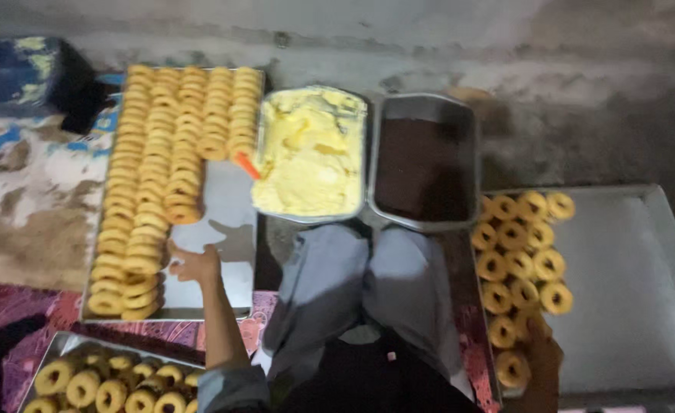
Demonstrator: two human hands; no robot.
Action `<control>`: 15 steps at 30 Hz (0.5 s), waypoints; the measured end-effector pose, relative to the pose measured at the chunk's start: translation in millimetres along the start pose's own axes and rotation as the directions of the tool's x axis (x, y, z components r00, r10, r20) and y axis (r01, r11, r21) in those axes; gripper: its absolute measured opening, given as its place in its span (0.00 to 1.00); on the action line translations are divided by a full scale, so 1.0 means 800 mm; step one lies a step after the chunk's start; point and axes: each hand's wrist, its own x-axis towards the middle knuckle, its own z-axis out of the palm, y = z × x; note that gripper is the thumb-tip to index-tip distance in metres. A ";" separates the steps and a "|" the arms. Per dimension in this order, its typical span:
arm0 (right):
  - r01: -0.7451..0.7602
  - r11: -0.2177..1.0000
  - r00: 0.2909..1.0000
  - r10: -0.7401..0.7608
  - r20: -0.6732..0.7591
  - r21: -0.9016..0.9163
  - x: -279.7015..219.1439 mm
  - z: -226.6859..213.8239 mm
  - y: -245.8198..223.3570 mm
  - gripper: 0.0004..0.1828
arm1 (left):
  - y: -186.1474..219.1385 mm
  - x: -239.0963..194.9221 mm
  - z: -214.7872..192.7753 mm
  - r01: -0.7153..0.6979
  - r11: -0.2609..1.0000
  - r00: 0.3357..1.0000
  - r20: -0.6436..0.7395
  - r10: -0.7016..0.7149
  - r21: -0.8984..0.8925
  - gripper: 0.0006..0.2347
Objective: The person fills ring-shaped pastries with a yellow cream by hand, then dips them into a dark liquid and places them on a tray. The process is repeated continuously throughout the clip.
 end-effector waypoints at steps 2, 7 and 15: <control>0.017 0.996 0.997 -0.024 -0.073 -0.093 -0.005 0.002 -0.007 0.18 | -0.006 0.033 0.021 0.047 0.997 0.997 0.065 -0.050 0.054 0.48; 0.092 0.881 0.890 -0.281 -0.358 -0.464 -0.020 0.013 -0.033 0.20 | 0.016 0.107 0.045 -0.253 0.963 0.939 0.218 0.268 -0.094 0.47; 0.658 0.222 0.149 -0.975 -0.165 -0.720 -0.061 0.121 -0.078 0.23 | 0.038 0.127 0.075 -0.230 0.957 0.948 0.262 0.179 0.179 0.35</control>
